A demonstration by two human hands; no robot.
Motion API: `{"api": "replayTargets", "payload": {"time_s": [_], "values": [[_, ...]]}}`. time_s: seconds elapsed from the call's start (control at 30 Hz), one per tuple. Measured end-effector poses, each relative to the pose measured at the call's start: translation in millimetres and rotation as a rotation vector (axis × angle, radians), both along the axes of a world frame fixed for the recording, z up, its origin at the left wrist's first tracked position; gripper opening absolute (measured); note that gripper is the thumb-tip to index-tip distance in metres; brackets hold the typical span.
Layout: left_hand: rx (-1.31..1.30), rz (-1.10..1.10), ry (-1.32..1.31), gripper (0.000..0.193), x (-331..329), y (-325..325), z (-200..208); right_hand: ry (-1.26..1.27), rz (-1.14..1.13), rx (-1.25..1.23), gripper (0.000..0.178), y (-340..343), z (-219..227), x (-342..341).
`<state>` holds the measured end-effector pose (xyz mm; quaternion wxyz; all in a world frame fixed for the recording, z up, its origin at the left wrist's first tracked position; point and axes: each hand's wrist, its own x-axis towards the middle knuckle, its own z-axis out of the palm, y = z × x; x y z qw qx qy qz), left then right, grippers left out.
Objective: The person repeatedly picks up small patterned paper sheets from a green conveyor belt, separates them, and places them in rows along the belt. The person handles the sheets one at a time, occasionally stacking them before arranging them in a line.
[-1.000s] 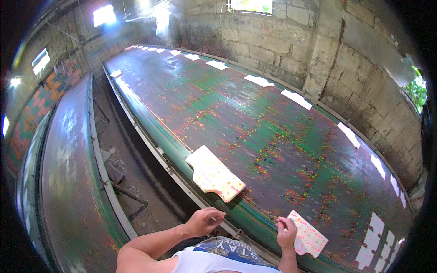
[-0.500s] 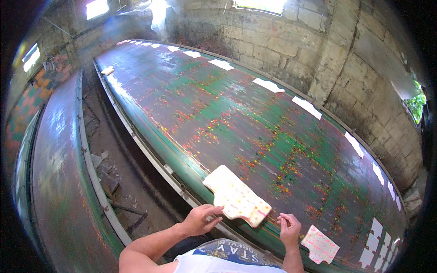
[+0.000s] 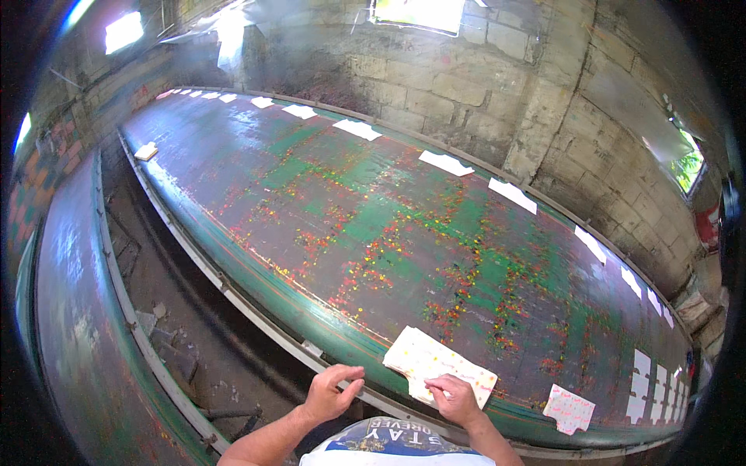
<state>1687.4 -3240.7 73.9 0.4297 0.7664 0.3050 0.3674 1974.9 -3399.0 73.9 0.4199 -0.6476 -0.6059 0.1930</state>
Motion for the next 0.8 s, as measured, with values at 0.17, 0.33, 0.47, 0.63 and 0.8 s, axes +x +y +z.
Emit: {"api": "replayTargets", "payload": {"time_s": [0.17, 0.33, 0.47, 0.63, 0.8], "values": [[-0.099, -0.122, 0.111, 0.025, 6, -20, -5, 0.081, -0.055, 0.027, 0.014, 14, -14, 1], [0.152, -0.267, 0.190, 0.022, -4, -5, 5, 0.039, -0.064, 0.073, 0.013, 35, -26, -6], [0.213, -0.257, 0.148, 0.024, -16, 23, 5, 0.053, -0.073, 0.083, 0.014, 55, -20, -18], [0.236, -0.289, 0.133, 0.024, -50, 84, -5, 0.138, -0.062, -0.067, 0.017, 107, -24, -54], [0.290, -0.298, 0.214, 0.024, -127, 193, -14, 0.165, -0.083, -0.131, 0.022, 207, -25, -121]]}}
